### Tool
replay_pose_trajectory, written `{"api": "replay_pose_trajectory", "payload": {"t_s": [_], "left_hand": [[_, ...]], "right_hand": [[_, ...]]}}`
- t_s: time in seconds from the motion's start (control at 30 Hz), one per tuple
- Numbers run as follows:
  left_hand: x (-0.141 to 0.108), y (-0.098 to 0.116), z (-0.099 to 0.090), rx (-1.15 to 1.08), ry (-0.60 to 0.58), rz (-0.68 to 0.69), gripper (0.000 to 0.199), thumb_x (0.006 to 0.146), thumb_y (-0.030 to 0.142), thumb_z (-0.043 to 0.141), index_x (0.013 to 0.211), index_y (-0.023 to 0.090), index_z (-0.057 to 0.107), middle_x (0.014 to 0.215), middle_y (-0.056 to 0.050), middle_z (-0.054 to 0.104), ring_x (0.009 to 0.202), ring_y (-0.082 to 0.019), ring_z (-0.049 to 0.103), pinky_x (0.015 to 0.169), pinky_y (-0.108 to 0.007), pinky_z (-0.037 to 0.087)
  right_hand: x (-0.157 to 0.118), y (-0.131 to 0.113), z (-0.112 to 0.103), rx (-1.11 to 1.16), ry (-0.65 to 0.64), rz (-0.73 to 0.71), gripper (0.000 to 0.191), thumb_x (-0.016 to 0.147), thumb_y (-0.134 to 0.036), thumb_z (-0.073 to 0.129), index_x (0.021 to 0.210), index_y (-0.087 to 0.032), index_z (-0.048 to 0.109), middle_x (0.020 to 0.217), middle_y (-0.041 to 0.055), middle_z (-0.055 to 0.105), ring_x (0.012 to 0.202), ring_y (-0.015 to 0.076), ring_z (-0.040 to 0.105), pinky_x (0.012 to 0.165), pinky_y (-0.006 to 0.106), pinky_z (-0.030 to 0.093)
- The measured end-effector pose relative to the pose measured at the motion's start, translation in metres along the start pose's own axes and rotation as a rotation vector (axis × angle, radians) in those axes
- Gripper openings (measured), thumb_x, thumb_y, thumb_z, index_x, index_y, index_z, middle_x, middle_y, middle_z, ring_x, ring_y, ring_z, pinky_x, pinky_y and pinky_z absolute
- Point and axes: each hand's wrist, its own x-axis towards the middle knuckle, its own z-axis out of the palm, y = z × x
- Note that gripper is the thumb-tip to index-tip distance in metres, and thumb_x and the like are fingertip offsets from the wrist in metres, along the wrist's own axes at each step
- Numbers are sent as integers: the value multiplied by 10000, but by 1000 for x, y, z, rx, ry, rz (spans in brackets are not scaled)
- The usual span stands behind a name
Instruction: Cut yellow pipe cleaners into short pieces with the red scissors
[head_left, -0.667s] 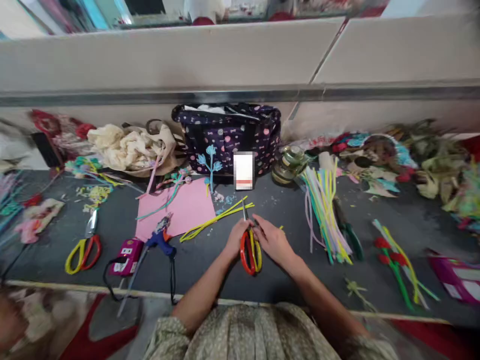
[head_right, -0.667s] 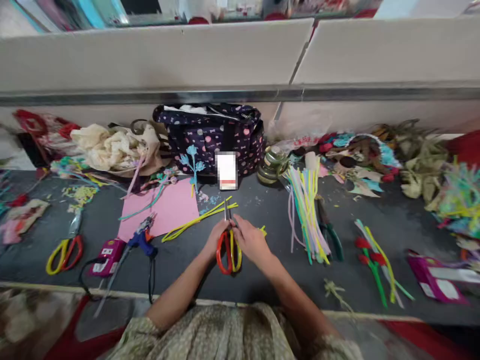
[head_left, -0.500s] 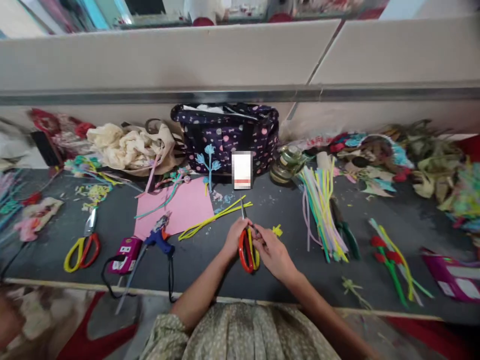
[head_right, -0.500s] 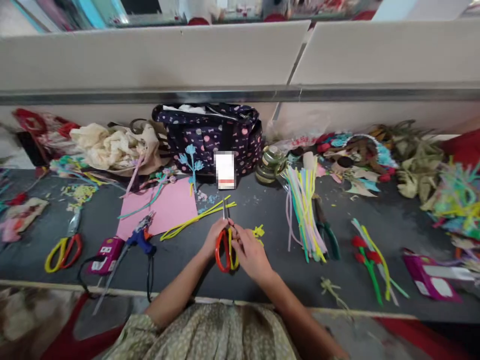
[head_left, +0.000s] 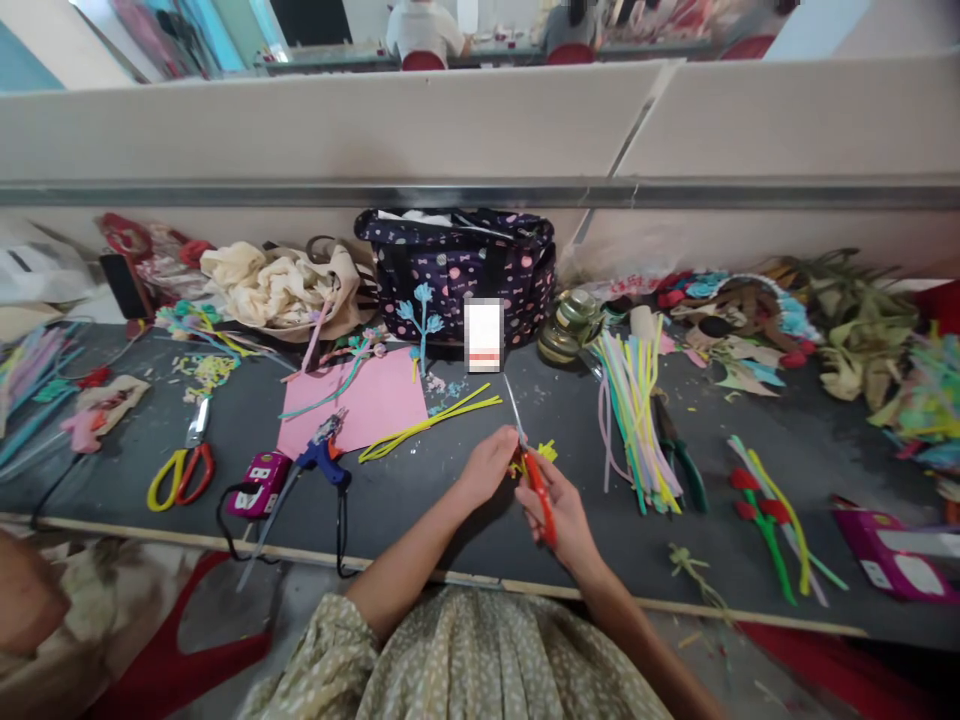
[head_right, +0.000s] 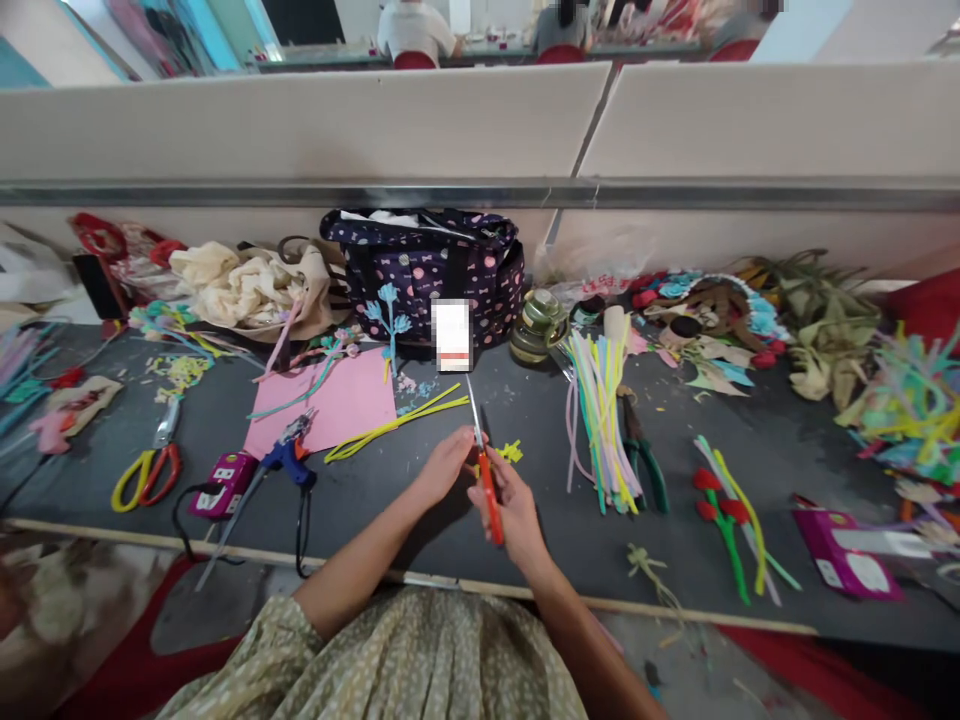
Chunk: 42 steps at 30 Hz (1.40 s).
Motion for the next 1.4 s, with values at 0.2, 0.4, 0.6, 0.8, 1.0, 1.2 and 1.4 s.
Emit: {"api": "replay_pose_trajectory", "payload": {"t_s": [0.2,0.4,0.6,0.8,1.0,1.2,1.4], "left_hand": [[-3,13,-43,716,190,190,260,938,389,451,900,205,631,900,-35,668,865,-180,586,790,-293,424],[5,2,-81,1148,439,216,133,911,240,508,860,210,627,892,-57,644,937,-225,531,767,-321,416],[16,-9,-101,1247,487,214,136,902,252,533,850,221,655,905,-66,632,957,-245,499,768,-337,422],[27,-19,-104,1276,427,232,154,878,317,584,921,207,683,951,-85,620,972,-257,494,820,-361,424],[34,-29,-96,1307,362,271,139,855,305,619,911,191,674,955,-103,603,1003,-272,493,829,-377,423],[36,-38,-95,1266,365,287,160,902,244,532,850,184,670,936,-113,609,1005,-268,498,839,-386,417],[31,-34,-95,1286,365,305,137,902,232,534,927,177,657,1029,-113,615,1033,-257,509,853,-369,412]], "right_hand": [[-12,-22,-24,106,40,-28,269,812,-345,692,1010,-217,563,499,-104,421,349,36,321,291,130,288],[-5,-18,-38,138,106,-82,483,798,-337,690,1230,-240,495,579,-91,496,331,47,365,287,165,321],[8,-4,-46,138,155,-317,545,747,-231,690,1251,-292,491,830,-21,606,610,146,619,512,297,538],[8,-3,-50,155,108,-363,626,747,-203,625,1334,-331,448,961,13,618,791,206,664,607,359,568],[10,-11,-49,86,110,-331,489,830,-315,561,1309,-247,489,854,27,627,592,161,618,480,287,511],[9,-10,-52,43,165,-380,432,827,-315,568,1255,-274,527,817,8,620,499,122,547,442,260,459],[7,-11,-52,39,151,-390,384,844,-315,553,1224,-269,547,783,10,591,464,115,512,428,267,425]]}}
